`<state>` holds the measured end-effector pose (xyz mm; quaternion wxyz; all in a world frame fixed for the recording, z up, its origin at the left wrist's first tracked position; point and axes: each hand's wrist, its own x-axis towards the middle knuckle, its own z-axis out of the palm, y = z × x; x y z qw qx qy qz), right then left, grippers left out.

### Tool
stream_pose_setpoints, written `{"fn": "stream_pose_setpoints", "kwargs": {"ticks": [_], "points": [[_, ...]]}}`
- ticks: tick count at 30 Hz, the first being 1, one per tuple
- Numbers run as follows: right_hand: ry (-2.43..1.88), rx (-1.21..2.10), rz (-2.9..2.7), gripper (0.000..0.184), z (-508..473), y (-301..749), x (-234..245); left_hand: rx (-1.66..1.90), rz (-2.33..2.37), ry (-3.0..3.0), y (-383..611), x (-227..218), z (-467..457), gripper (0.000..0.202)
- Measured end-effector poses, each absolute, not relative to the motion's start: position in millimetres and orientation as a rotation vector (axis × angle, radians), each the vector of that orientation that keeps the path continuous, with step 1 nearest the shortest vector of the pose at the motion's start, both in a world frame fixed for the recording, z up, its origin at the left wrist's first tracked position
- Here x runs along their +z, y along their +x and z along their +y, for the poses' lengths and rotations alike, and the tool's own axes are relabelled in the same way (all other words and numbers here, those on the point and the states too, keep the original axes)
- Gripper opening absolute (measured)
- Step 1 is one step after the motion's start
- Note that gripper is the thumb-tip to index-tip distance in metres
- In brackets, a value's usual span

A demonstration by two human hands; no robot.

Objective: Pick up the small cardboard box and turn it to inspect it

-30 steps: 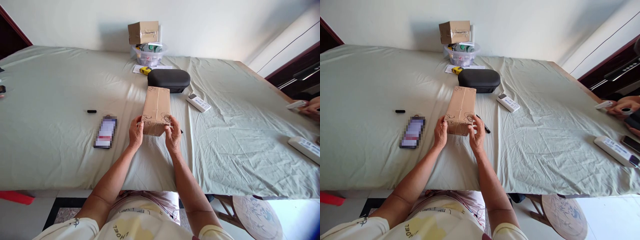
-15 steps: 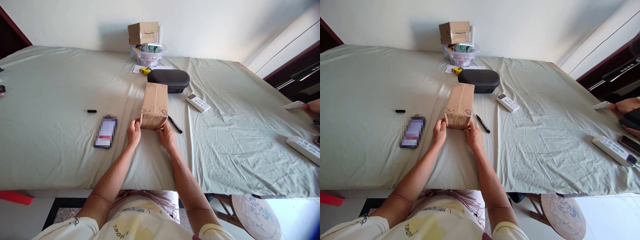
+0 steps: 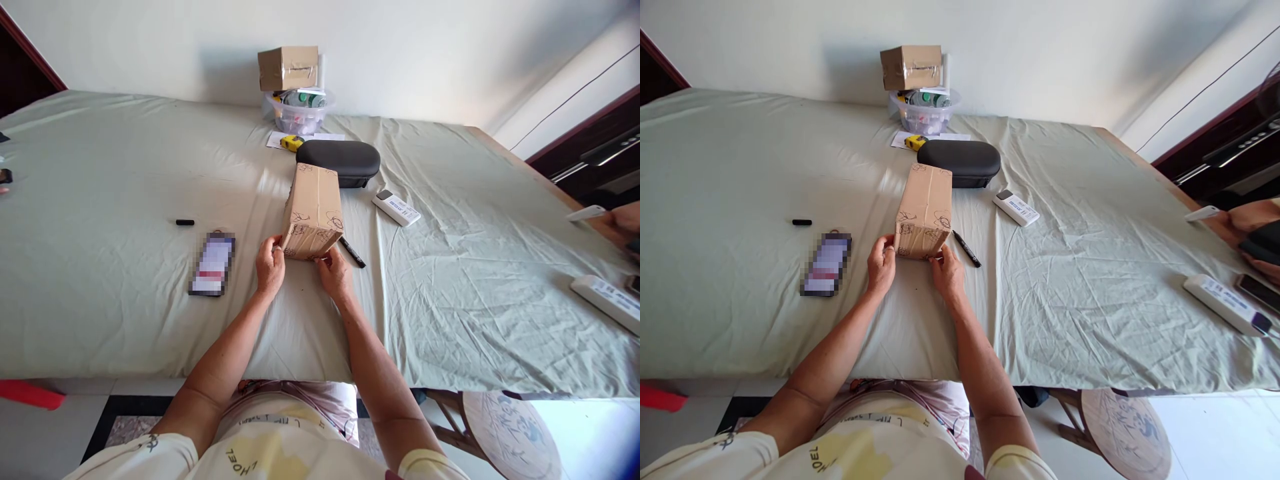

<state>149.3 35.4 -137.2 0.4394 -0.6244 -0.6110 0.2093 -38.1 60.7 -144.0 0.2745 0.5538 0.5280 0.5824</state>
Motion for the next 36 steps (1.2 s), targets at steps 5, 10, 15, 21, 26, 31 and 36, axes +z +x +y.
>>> {"fn": "stream_pose_setpoints", "kwargs": {"ticks": [5,10,15,21,26,31,36], "points": [[-1.513,0.591,-1.538,0.015,33,147,-130,1.654,1.398,1.475,-37,-132,53,0.034],[-1.496,0.697,-1.544,0.02,30,142,-127,1.784,1.395,1.598,-36,-123,48,0.047],[-1.428,0.708,-1.586,0.032,26,138,-127,1.902,1.334,1.556,-35,-123,49,0.042],[-1.465,0.712,-1.602,0.04,26,137,-124,1.99,1.302,1.569,-35,-128,52,0.034],[-1.401,0.671,-1.573,0.045,26,137,-122,2.025,1.361,1.623,-38,-126,54,0.032],[-1.289,0.539,-1.359,0.057,27,143,-126,2.047,1.376,1.667,-40,-124,54,0.033],[-1.191,0.477,-1.202,0.057,27,145,-124,2.043,1.36,1.728,-40,-123,53,0.033]]}}
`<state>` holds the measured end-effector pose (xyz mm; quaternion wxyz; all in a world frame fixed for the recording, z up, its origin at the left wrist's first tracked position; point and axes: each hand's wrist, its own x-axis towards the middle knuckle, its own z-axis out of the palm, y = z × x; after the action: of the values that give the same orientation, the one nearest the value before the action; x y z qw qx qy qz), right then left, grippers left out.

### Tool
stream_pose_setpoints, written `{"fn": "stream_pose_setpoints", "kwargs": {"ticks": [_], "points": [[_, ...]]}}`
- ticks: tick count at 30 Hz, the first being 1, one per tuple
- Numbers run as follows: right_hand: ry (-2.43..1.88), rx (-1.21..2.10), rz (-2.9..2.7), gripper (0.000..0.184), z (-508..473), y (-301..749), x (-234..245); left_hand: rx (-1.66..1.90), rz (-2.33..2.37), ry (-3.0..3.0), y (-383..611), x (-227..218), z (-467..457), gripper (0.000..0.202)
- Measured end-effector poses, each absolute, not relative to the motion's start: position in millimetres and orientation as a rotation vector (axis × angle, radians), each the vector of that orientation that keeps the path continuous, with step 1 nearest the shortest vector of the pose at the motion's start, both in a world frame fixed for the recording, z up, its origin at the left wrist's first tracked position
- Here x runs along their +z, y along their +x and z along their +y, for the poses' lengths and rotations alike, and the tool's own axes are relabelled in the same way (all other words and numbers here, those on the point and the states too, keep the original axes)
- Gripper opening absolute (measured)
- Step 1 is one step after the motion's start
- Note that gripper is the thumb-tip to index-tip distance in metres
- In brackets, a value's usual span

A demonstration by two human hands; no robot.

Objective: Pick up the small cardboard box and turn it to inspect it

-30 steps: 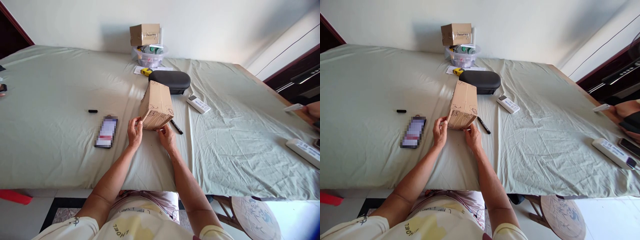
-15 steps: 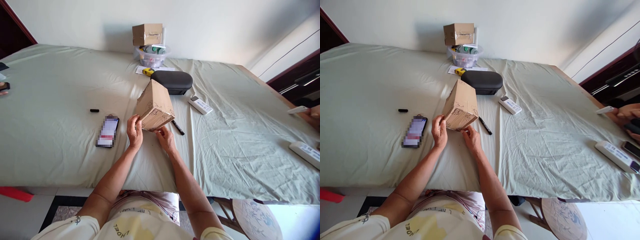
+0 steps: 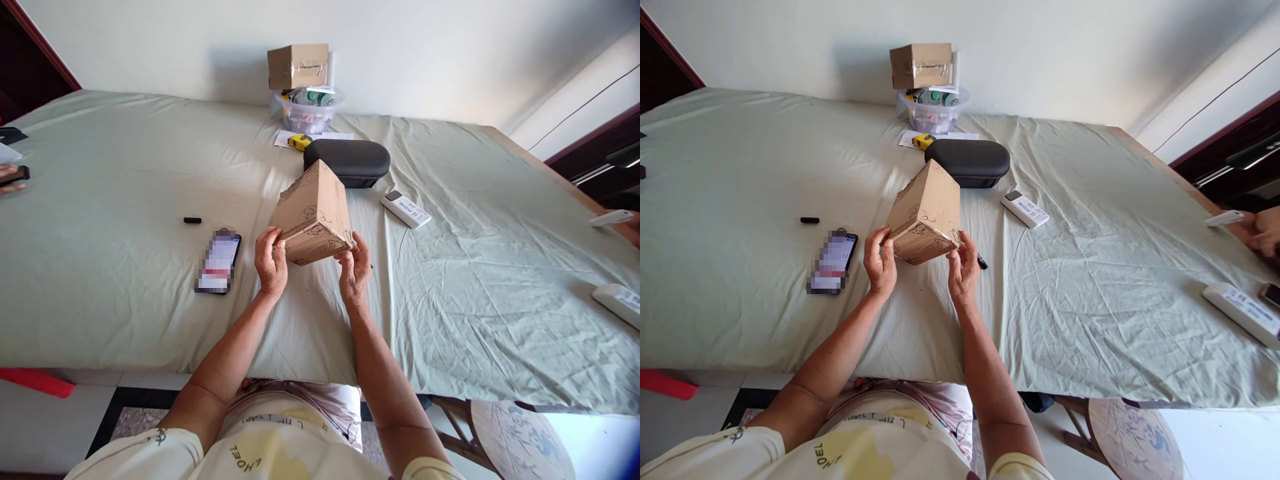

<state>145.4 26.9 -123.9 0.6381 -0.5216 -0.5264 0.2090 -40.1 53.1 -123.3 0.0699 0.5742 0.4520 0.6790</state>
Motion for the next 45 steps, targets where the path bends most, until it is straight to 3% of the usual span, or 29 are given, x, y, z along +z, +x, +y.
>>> {"fn": "stream_pose_setpoints", "kwargs": {"ticks": [13,20,29,36,45], "points": [[-1.52,0.487,-1.308,0.02,33,147,-126,2.167,1.396,1.868,-41,-120,54,0.021],[-1.679,0.419,-1.52,0.01,37,150,-137,2.125,1.343,1.959,-39,-120,53,0.02],[-1.712,0.405,-1.61,0.022,35,162,-135,2.068,1.296,1.937,-38,-119,49,0.019],[-1.538,0.417,-1.377,0.024,34,156,-127,1.997,1.351,1.917,-41,-115,49,0.024],[-1.218,0.201,-1.174,0.027,22,146,-100,2.265,1.192,1.716,-55,-60,32,0.023]]}}
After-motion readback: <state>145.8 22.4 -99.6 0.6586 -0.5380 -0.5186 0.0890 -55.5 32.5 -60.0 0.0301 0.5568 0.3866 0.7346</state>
